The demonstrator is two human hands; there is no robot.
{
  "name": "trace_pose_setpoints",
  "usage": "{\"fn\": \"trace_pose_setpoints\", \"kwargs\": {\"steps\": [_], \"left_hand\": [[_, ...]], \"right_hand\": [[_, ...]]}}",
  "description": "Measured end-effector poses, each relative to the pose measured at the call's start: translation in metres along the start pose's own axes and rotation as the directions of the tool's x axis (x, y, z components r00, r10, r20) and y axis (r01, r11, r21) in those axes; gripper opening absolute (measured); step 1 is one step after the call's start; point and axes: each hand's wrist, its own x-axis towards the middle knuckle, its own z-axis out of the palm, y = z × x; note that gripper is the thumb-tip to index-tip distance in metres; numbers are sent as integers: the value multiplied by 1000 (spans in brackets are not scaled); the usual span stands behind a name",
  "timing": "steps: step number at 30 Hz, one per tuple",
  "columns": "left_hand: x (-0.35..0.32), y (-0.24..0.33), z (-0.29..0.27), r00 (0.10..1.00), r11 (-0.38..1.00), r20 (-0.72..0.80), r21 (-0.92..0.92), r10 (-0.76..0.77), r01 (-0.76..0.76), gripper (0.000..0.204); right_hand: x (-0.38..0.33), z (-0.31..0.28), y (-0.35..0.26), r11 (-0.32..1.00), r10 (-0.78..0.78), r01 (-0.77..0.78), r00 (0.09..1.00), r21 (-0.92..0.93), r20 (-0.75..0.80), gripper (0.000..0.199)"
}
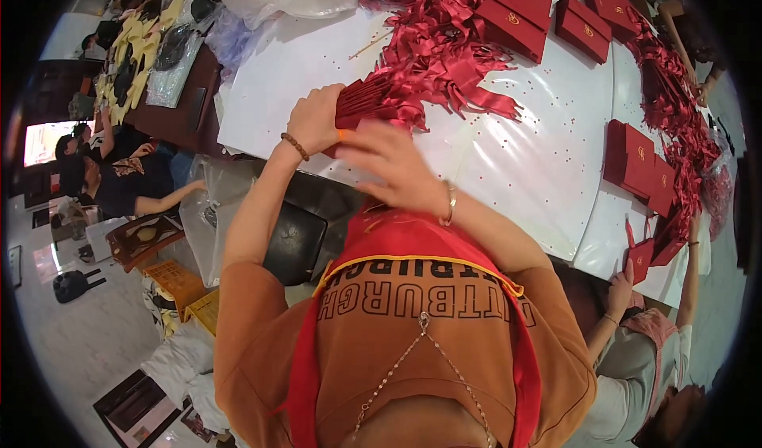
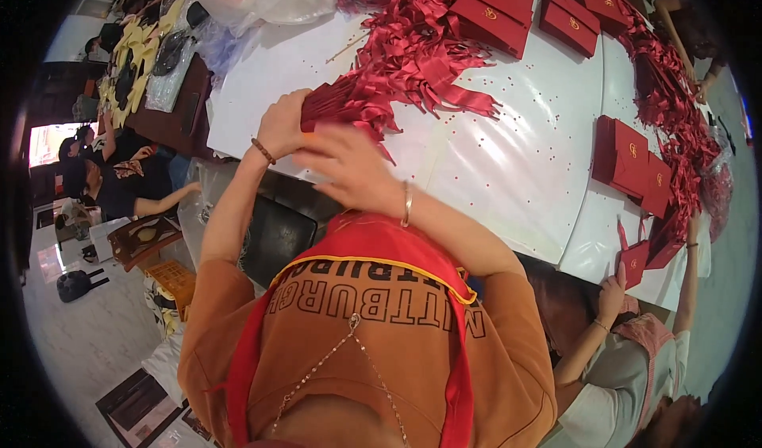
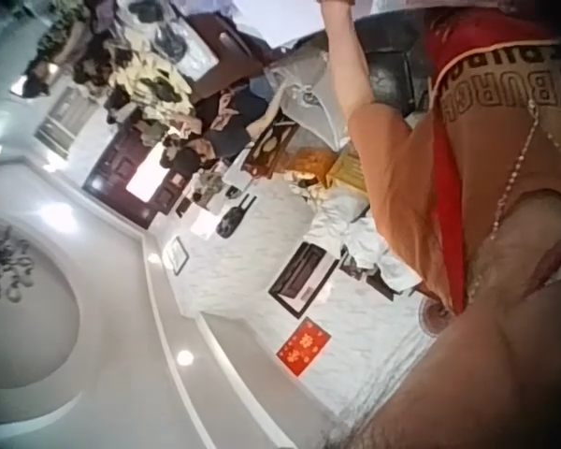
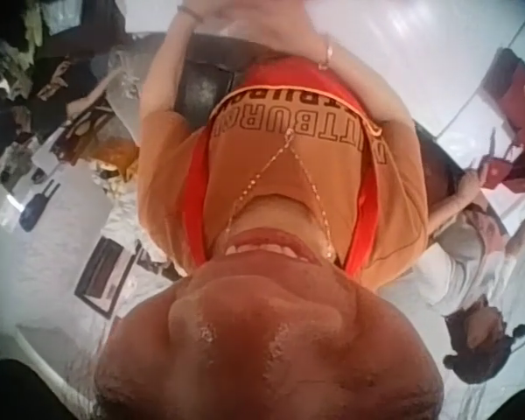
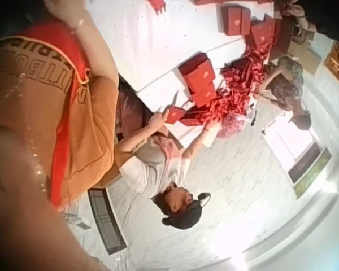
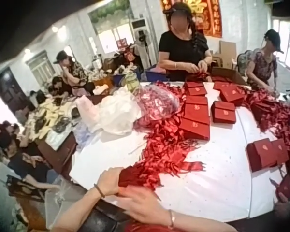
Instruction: Tying red ribbons onto red gift bags or envelopes.
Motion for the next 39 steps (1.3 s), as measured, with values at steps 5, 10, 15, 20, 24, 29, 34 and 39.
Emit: {"fn": "trace_pose_setpoints", "kwargs": {"steps": [5, 10, 15, 20, 24, 29, 34, 39], "left_hand": [[-3, 8, 0, 990, 990, -33, 41, 133, -132, 86], [-11, -8, -2, 951, 944, -80, -118, 299, -307, 100], [-26, -34, -9, 994, 671, -94, -733, 57, -108, 108], [-53, -76, 21, 994, 240, -46, -968, 96, -68, 120], [-80, -40, 42, 977, 332, -213, -920, 25, -209, 134], [-74, -32, 78, 932, 426, -345, -864, -116, -267, 132], [-49, -26, 86, 941, 350, -335, -889, -53, -297, 110], [-38, -30, 73, 974, 244, -223, -947, -31, -209, 87]], "right_hand": [[6, -10, 71, 977, 213, -211, 972, 21, -105, 101], [4, -6, 83, 968, 240, -242, 970, 67, 34, 101], [7, -9, 79, 953, 300, -294, 946, -66, 119, 87], [7, -8, 78, 958, 287, -285, 953, -28, 99, 85], [2, -7, 79, 948, 312, -316, 944, 22, 108, 91], [3, -9, 78, 839, 447, -474, 880, 266, 159, 112], [2, -9, 83, 909, 386, -411, 893, 71, 230, 130], [-13, 1, 69, 941, 334, -338, 928, -3, 163, 125]]}}
